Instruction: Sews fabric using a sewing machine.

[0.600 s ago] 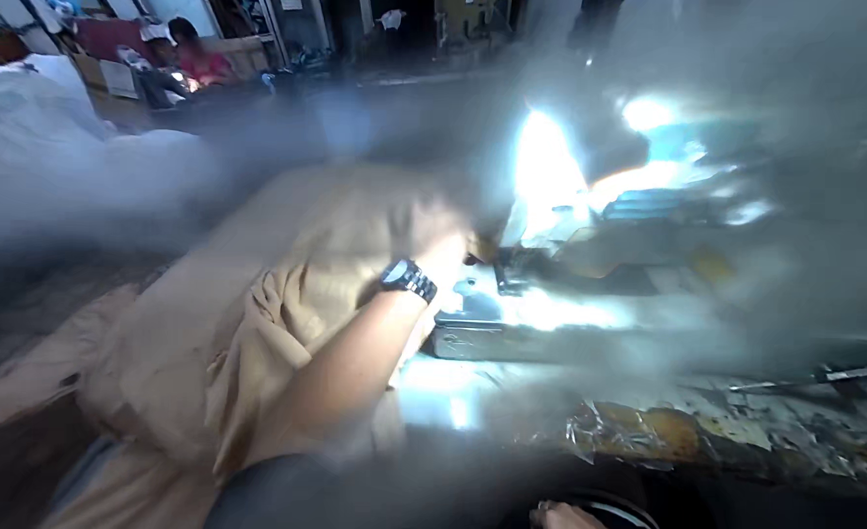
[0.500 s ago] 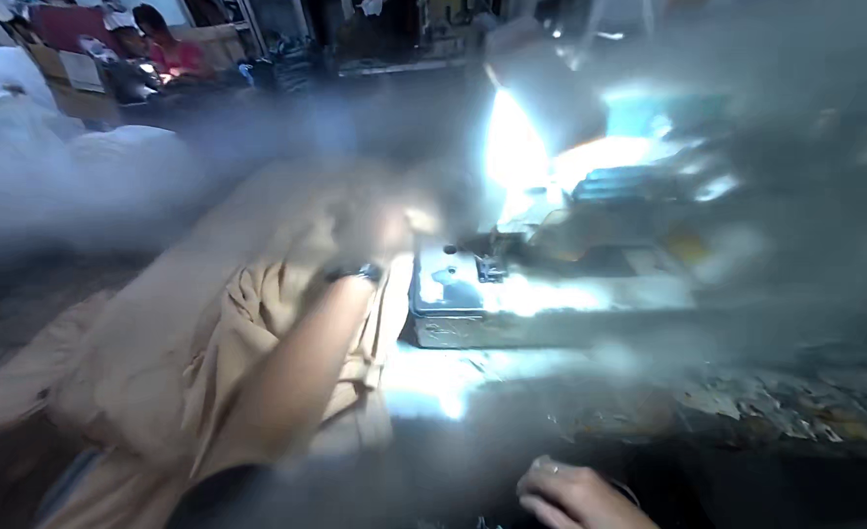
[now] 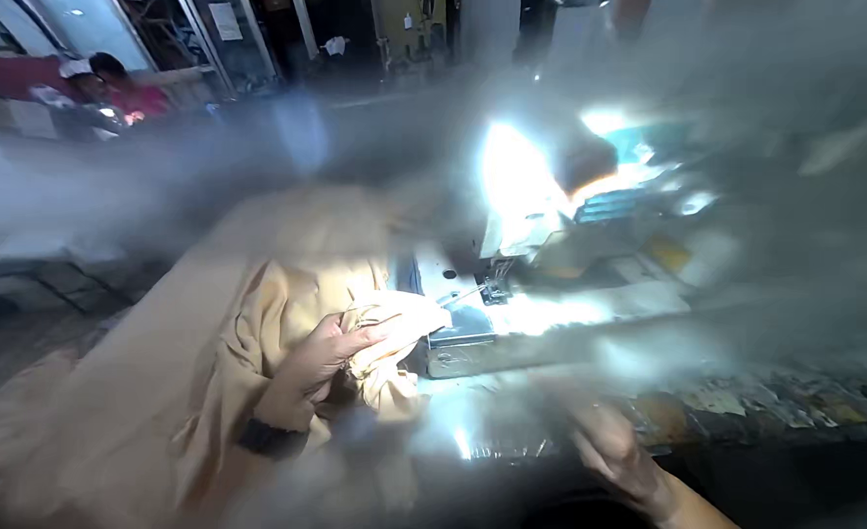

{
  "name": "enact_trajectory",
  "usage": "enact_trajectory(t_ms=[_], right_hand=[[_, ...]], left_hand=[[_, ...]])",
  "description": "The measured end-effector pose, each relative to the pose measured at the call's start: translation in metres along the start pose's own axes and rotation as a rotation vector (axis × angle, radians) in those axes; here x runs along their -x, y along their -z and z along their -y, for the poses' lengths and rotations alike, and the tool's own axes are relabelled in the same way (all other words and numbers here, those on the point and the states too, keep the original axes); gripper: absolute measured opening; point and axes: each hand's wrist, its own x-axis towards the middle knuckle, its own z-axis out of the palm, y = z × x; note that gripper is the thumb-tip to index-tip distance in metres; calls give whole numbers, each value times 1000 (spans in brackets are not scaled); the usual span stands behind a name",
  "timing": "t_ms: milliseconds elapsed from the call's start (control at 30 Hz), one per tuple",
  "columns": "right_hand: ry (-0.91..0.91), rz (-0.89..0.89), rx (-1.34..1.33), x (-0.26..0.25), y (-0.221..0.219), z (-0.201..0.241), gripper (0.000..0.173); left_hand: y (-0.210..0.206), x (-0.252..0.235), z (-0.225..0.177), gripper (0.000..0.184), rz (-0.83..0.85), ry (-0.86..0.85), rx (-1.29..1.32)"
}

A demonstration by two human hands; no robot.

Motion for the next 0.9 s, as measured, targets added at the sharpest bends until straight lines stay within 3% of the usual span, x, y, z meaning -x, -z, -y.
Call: enact_trajectory(t_ms=[133,233,367,400,467,533,600,700,800,833,900], right_hand=[[-6,-9,218,-67,25,27,57],[10,61,475,-118,8,41,39],[37,123,295,-145,-24,26,26],[60,102,243,-143,-24,27,27],[61,103,187,-125,-15,40,28],[29,176,183,-98,-1,52,30],[11,264,202,-71,3,44,36],[-41,368,130,-25,-1,24,44],[-21,270,-6,-23,1,32,44],[-20,242,-98,-31,2,39,40],[-30,183,-363,-50,-3,51,34]], left_hand=[[4,-3,1,14,44,-15,50],[7,-1,4,15,103,-48,34],[12,24,-9,23,461,-192,-72],[13,32,-20,22,357,-251,-113],[26,21,-34,14,-85,-400,-386],[71,-13,-31,50,-202,-606,-754],[111,-10,-31,61,-241,-680,-970],[113,44,-24,36,-103,-659,-1083],[109,75,-2,18,40,-599,-1420],[107,80,2,15,25,-615,-1437],[92,94,-9,18,52,-716,-1215]])
